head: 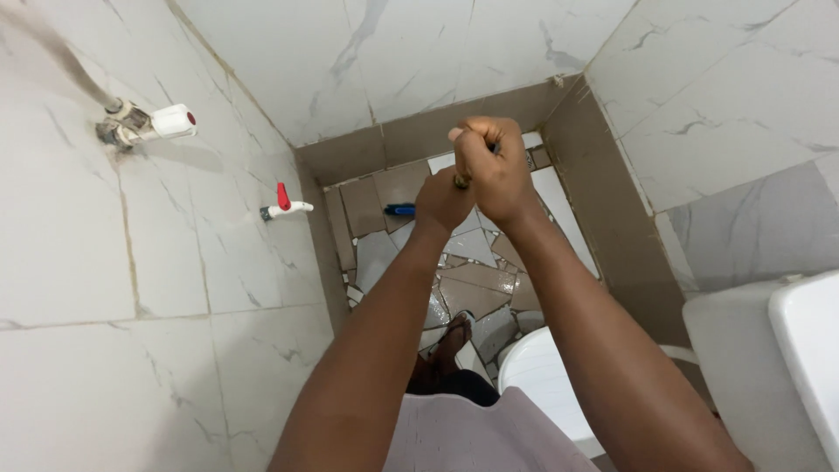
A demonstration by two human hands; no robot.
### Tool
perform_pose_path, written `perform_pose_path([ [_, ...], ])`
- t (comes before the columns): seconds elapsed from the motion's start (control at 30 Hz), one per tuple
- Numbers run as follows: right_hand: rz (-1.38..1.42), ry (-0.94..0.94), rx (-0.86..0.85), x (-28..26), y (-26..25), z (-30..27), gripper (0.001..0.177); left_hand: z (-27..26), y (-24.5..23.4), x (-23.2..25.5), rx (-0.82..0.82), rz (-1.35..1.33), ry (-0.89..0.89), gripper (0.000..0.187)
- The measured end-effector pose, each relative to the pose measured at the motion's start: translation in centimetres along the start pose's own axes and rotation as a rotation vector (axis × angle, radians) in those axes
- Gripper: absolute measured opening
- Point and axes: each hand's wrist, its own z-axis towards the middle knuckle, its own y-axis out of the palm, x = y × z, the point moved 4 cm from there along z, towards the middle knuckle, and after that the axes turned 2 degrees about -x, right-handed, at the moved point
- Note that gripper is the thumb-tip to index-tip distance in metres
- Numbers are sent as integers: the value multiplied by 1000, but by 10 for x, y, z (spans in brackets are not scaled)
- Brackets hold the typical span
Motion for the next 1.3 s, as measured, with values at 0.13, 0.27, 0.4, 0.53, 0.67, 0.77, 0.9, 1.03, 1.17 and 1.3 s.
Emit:
perform_pose_path([
  [0.13,-36,48,16,-18,0,0,43,-10,-4,13,-39,108,19,32],
  [0.27,-83,86,8,-28,-6,4,45,-27,-18,38,-77,230,-3,40],
  [0.4,-3,149,23,-24,-12,8,43,-36,-11,41,-239,336,-173,54],
  [0.53,64,236,75,-16,-14,2,41,-50,-14,47,-297,265,-284,53],
  [0.67,39,207,90,-27,-16,5,41,-49,-19,59,-328,304,-246,55],
  [0.77,15,96,99,-50,-20,9,40,-37,-20,71,-208,294,-166,52],
  [0.9,20,-52,62,-72,-29,9,41,-29,-29,97,-34,207,-99,44],
  [1.03,-37,-51,70,-60,-33,6,42,-10,-12,83,66,155,-7,33],
  [1.17,-94,-43,90,-33,-41,2,42,17,17,51,-18,72,39,36],
  [1.3,-139,-66,34,-2,-46,-1,43,26,34,32,-156,-1,-37,41],
])
